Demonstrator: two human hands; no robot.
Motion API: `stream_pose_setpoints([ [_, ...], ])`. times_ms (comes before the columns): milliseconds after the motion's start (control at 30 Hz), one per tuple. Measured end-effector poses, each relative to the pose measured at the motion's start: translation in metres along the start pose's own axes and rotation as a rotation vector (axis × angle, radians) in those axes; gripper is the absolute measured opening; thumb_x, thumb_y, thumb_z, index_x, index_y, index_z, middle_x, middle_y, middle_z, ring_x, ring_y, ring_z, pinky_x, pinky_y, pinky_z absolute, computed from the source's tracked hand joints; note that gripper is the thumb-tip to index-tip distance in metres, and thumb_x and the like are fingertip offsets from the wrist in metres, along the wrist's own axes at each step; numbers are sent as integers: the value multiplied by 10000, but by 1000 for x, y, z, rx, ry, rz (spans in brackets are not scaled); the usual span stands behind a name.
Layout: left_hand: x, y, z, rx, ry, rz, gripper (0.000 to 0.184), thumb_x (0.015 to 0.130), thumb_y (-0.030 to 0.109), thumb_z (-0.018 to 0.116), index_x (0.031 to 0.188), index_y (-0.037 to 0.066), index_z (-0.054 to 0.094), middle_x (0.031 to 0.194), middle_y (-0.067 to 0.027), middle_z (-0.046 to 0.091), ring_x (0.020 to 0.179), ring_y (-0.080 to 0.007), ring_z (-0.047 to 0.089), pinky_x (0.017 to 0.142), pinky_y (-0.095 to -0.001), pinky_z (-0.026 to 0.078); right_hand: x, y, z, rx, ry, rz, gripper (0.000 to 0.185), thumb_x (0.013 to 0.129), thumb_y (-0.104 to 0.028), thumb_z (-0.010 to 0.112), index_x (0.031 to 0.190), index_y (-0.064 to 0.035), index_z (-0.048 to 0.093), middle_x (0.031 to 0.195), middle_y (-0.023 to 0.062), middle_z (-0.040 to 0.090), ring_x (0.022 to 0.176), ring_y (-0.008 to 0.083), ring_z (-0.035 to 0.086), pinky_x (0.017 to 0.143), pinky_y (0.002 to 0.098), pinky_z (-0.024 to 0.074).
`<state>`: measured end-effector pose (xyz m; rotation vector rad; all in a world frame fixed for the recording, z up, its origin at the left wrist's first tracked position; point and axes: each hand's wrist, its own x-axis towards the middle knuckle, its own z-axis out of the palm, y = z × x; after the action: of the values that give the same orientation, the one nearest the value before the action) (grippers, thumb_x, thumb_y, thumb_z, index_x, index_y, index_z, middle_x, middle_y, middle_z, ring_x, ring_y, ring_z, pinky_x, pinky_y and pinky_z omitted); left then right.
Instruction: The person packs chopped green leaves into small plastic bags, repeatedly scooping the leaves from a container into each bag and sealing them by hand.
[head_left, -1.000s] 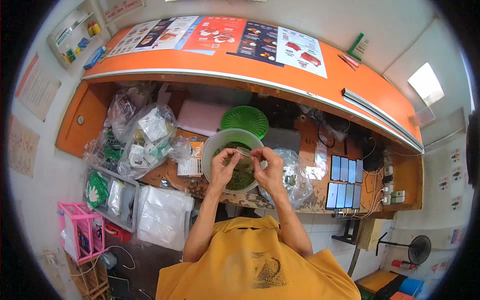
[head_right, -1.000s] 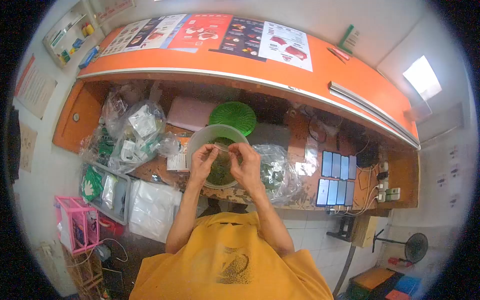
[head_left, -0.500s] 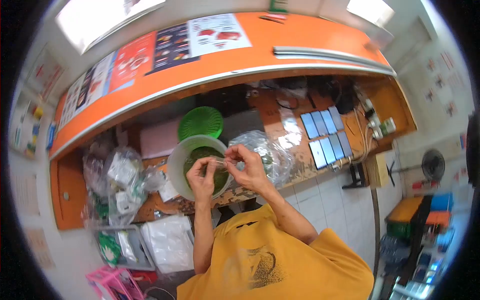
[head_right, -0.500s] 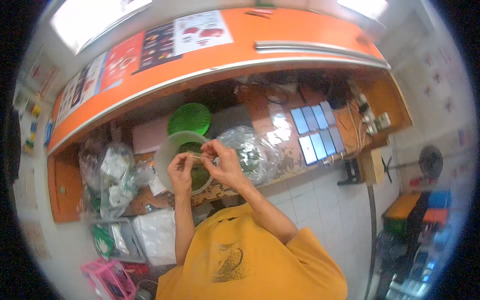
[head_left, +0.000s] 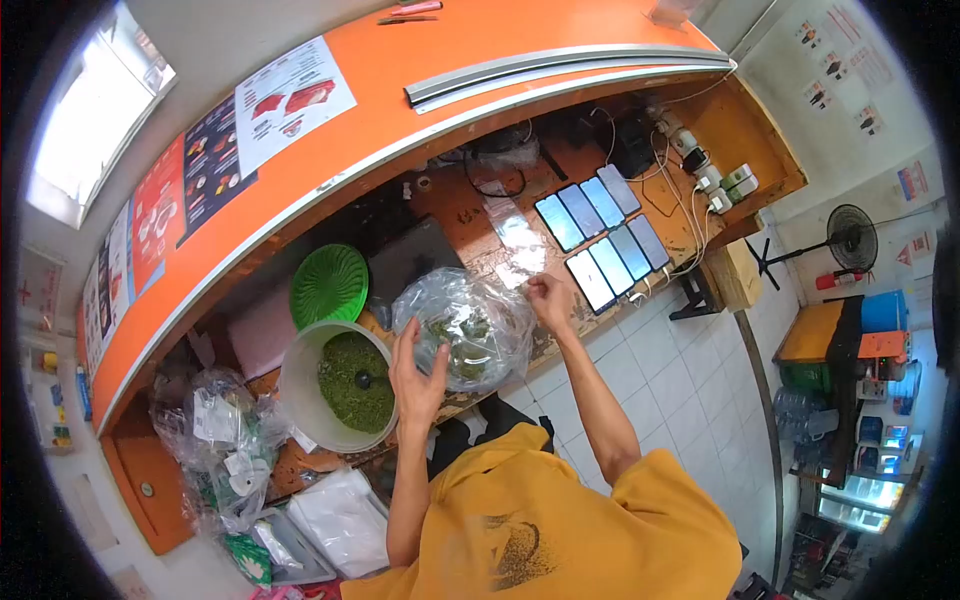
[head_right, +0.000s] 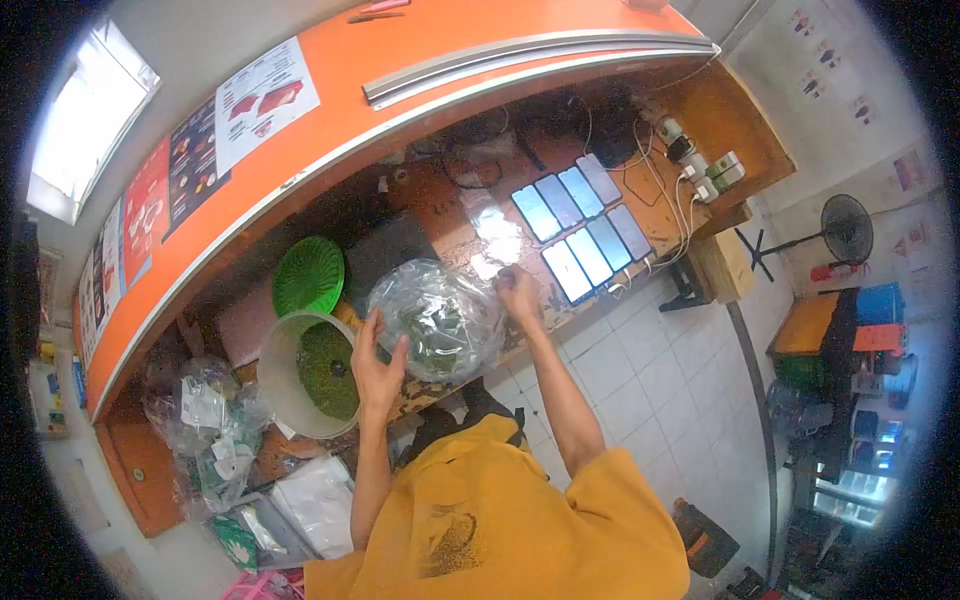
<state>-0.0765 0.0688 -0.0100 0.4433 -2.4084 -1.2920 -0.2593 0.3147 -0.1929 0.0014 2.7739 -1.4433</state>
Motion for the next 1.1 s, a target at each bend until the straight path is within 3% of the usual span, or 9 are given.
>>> stream_pose_setpoints([
  [133,-24,-6,-10,-52,19,-142,495,928,84,753,1384,-39,602,1230,-187,688,1087,-283,675,954,-382,535,42,22,48,-245,-12,-45,249,812,-134,801,1006,5,730,862,176,738,831,360,719,786,448,568],
  [267,-59,-25,-28,-91,53,-290,454,950,59,732,1374,-47,612,1210,-163,692,1044,-216,676,906,-337,548,58,45,69,-396,-46,-32,236,835,-141,726,1028,-10,759,1014,248,745,943,427,713,862,497,567],
  [400,-69,-13,-40,-188,132,-363,407,964,25,710,1355,-51,625,1167,-142,697,1002,-166,672,861,-291,551,63,42,64,-370,-5,51,186,864,-188,695,891,-29,788,889,182,769,846,403,721,827,452,559],
  [533,-53,9,-42,-221,140,-311,340,973,9,696,1304,-54,659,1144,-140,702,968,-152,675,841,-276,552,63,27,34,-223,166,-94,226,844,-228,762,945,-31,806,880,183,766,837,353,728,816,434,555],
  [633,-35,15,-34,-308,65,-265,297,993,30,684,1277,-56,670,1177,-112,702,1033,-161,674,923,-298,546,56,-5,9,-150,249,-147,243,838,-241,779,927,-16,803,861,183,752,816,347,717,816,430,554],
  [733,-20,17,-18,-360,47,-177,264,970,31,715,1225,-34,719,1091,-114,724,922,-144,688,826,-273,551,60,-13,-5,-133,168,-120,223,826,-229,795,921,-28,807,930,186,744,783,339,705,782,417,557],
  [800,-12,25,-14,-363,-19,-187,257,969,41,722,1218,-24,728,1088,-107,734,931,-137,691,824,-270,550,68,-16,-11,-184,172,-121,229,838,-213,807,927,-3,788,951,175,737,762,295,700,732,391,553],
  [900,-6,28,-10,-404,-82,-199,261,975,67,725,1223,-13,735,1092,-102,746,956,-129,694,836,-274,549,52,-65,-31,50,235,-147,116,836,-131,754,839,-17,771,901,168,742,822,318,706,744,401,556],
  [1100,13,33,-15,-480,-180,-202,310,996,183,729,1249,3,736,1120,-94,766,998,-118,690,879,-292,538,-26,-193,-72,176,-153,-378,78,847,-97,762,869,-23,755,848,117,688,746,229,666,657,346,522],
])
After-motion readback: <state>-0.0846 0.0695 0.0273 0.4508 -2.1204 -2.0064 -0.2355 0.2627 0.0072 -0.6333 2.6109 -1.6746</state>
